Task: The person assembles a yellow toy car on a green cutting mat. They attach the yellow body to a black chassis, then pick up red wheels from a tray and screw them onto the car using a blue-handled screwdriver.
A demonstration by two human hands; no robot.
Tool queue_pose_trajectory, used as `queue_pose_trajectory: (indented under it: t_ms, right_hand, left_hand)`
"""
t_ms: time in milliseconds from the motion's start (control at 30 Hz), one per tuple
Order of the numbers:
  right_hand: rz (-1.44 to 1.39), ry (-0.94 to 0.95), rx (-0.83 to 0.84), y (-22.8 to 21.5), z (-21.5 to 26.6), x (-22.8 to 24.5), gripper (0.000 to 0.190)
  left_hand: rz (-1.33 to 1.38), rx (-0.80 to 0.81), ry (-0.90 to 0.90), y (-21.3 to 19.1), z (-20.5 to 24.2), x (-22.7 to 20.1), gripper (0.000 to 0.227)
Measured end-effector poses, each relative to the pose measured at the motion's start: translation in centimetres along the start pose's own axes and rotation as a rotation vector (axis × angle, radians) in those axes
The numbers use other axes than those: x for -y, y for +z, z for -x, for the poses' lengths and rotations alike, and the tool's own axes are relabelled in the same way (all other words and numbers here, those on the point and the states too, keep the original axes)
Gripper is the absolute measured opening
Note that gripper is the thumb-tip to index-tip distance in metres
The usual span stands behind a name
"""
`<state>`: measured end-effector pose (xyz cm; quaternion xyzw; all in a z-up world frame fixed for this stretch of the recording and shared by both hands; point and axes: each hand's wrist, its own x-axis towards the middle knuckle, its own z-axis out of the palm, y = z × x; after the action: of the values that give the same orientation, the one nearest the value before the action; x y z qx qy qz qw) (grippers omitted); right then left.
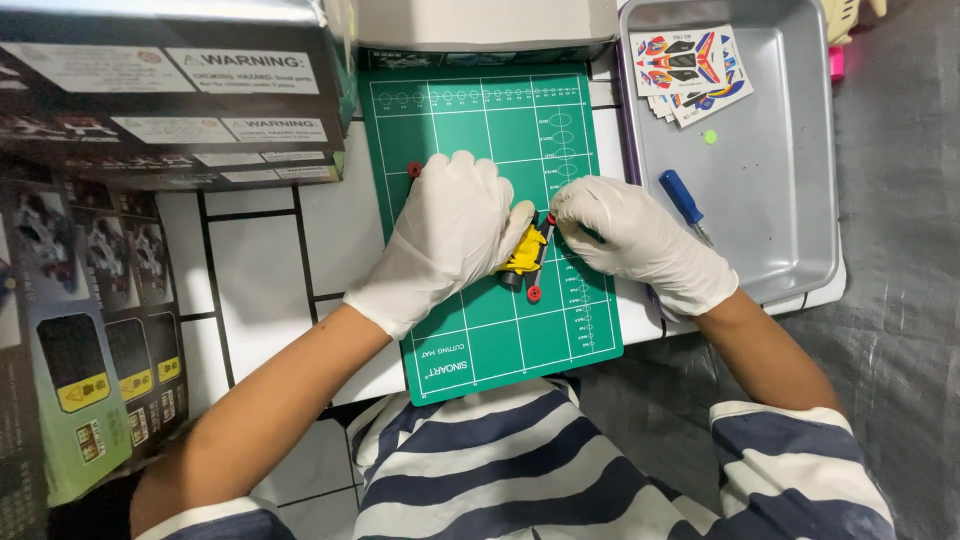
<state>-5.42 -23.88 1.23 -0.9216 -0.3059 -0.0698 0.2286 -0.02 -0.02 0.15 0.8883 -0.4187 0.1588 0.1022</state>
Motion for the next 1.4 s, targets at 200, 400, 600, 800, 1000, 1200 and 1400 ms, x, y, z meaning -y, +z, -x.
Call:
queue_pose_trajectory:
  t_ms: [200, 400, 600, 800, 1000, 1200, 1400]
  right_hand:
    - [0.223, -0.084, -0.001, 1.4, 0.8, -1.3, 0.021]
    - [0.272, -0.107, -0.002, 2.0, 1.5, -2.1, 0.016]
    - [0.254, -0.069, -0.019, 1.7, 1.1, -1.0, 0.013]
    - [0.153, -0.055, -0.047, 0.8, 0.7, -0.7, 0.011]
    - [0.176, -0.058, 0.005, 0.8, 1.0, -1.0, 0.009]
    - [0.318, -0.018, 0.042, 3.3, 1.8, -1.8, 0.007]
    - [0.302, 0.080, 0.087, 3.3, 1.3, -0.6, 0.010]
  left_hand:
    - [-0.006, -0.021, 0.000, 0.1, 0.1, 0.0, 0.044]
    - [-0.006, -0.011, 0.007, 0.2, 0.0, 0.0, 0.044]
    - [-0.017, 0.004, 0.010, -0.3, 0.1, 0.0, 0.044]
    - [-0.015, -0.001, 0.002, -0.2, 0.1, 0.0, 0.044]
    - [-0.024, -0.023, 0.000, -0.2, 0.1, 0.0, 0.046]
    - [-0.020, -0.056, 0.030, 0.4, 0.1, 0.1, 0.043]
    - [-0.072, 0.018, 0.048, -0.4, -0.2, 0.1, 0.050]
